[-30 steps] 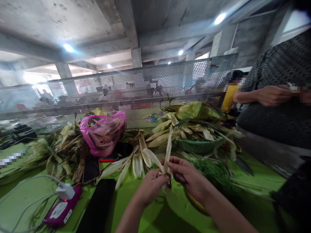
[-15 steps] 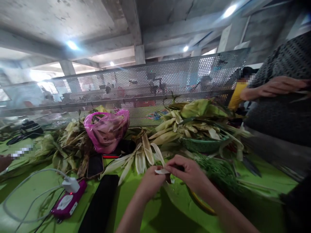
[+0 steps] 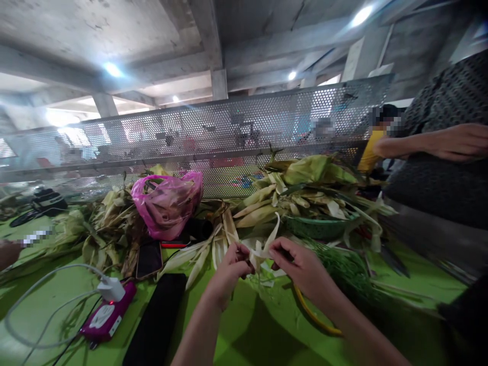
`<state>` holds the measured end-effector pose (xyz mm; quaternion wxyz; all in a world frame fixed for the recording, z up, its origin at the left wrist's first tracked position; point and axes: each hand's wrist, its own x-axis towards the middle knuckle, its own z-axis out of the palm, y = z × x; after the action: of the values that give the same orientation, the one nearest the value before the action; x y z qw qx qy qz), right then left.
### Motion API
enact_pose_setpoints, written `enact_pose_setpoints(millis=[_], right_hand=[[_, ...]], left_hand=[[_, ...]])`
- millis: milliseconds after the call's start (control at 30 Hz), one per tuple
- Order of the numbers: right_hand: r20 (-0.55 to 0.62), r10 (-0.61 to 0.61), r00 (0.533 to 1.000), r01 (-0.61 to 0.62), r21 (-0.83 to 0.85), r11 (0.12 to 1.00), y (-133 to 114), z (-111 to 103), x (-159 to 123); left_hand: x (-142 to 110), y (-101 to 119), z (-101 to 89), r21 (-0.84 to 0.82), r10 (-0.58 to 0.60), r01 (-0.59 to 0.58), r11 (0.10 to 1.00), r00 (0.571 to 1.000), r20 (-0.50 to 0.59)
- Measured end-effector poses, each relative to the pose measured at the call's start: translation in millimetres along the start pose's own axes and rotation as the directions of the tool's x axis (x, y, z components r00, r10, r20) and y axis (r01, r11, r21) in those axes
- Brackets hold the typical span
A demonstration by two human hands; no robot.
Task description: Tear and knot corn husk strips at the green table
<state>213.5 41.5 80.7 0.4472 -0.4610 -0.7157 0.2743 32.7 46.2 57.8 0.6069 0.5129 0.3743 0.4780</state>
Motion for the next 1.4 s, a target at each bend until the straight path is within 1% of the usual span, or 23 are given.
enact_pose_setpoints(millis=[133,267,400,600,767,900,1067,1233,1400], right_hand=[[-0.004,-0.010,1.000,0.010,0.007,1.000,-2,-1,0],[-0.001,0.012,1.000,-0.012,0.019,1.000,-6,-5,-1],[0.013,-0.025,1.000,0.026,-0.039,0.999,-7,-8,-1],[0.020,-0.081,0.997,0.083,-0.149,0.985,-6,-10,-1],[0.014,-0.125,0.992,0.124,-0.245,0.962,-10,-10,-2],[0.013,-0.168,0.986,0.164,-0.287,0.944,-13,-10,-2],[0.037,-0.216,0.976,0.218,-0.266,0.939,-15,-10,-2],[0.048,-0.205,0.978,0.210,-0.218,0.953,-15,-10,-3],[0.051,-0.203,0.978,0.209,-0.233,0.950,-14,-9,-4]], left_hand=[[-2,4,1.9,-0.009,-0.018,0.018,1.000,1.000,0.004],[-4,6,3.0,-0.084,-0.037,0.040,0.996,0.999,0.037],[-4,5,0.7,-0.162,-0.048,0.058,0.985,0.997,0.063],[-5,6,-0.1,-0.209,-0.055,0.066,0.976,0.997,0.058],[-5,4,-0.4,-0.248,-0.039,0.050,0.967,0.998,0.051],[-3,2,-2.1,-0.288,-0.053,0.066,0.955,0.997,0.052],[-2,0,-3.5,-0.278,-0.043,0.054,0.959,0.998,0.046],[-4,3,-1.1,-0.239,-0.039,0.048,0.970,0.998,0.043],[-6,7,2.0,-0.166,-0.027,0.035,0.986,0.999,0.047]])
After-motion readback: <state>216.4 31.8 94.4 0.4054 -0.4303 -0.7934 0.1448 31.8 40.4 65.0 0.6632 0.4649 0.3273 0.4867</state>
